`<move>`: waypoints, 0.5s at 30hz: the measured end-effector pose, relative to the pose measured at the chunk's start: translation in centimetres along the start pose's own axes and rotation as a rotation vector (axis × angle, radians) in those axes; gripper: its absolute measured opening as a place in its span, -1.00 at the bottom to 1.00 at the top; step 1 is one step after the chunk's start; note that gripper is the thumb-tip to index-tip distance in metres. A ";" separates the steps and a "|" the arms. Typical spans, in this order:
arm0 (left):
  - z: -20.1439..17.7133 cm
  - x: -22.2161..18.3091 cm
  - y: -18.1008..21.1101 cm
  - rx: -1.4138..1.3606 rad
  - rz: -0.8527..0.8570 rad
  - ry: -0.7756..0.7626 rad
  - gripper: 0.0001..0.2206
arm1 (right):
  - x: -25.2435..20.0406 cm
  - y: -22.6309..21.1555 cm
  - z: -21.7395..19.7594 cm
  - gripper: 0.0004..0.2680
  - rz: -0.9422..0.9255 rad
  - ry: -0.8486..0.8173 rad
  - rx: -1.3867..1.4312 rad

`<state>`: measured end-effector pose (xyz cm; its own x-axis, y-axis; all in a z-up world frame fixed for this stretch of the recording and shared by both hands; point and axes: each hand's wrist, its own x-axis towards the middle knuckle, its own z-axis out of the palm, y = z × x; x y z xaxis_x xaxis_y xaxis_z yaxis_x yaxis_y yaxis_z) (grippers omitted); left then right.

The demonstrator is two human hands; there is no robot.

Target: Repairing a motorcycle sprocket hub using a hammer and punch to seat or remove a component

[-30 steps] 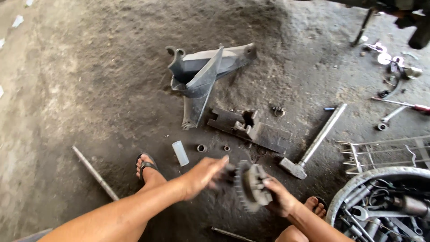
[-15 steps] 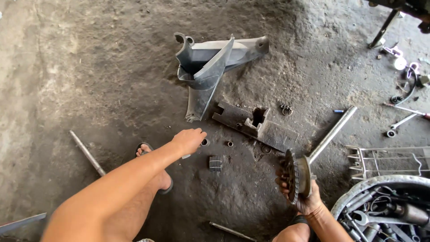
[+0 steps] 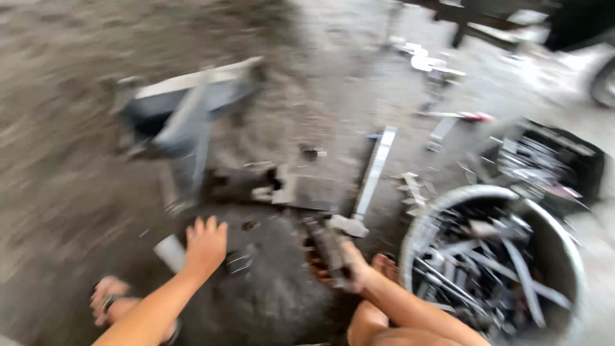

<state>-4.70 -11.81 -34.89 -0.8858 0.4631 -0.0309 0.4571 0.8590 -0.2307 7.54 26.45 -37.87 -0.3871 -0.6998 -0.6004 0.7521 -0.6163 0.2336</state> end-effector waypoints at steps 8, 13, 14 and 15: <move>-15.8 4.5 9.6 -2.021 -1.152 -0.633 -0.25 | -2.1 2.0 8.7 -0.55 -0.648 0.134 -0.419; 0.0 3.4 6.8 -1.642 -0.801 -0.743 -0.39 | -4.2 1.8 10.9 -0.37 -0.898 0.264 -0.987; 4.4 2.9 4.7 -1.183 -0.616 -0.811 -0.30 | -4.8 1.7 11.4 -0.30 -0.917 0.263 -1.178; 4.4 4.5 5.4 -1.166 -0.579 -0.822 -0.30 | -5.3 1.7 11.3 -0.30 -0.944 0.283 -1.152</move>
<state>-6.56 -6.09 -40.53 -0.5776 0.1087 -0.8090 -0.4943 0.7422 0.4526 4.89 25.04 -25.61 -0.9400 -0.0483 -0.3376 0.3406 -0.0816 -0.9367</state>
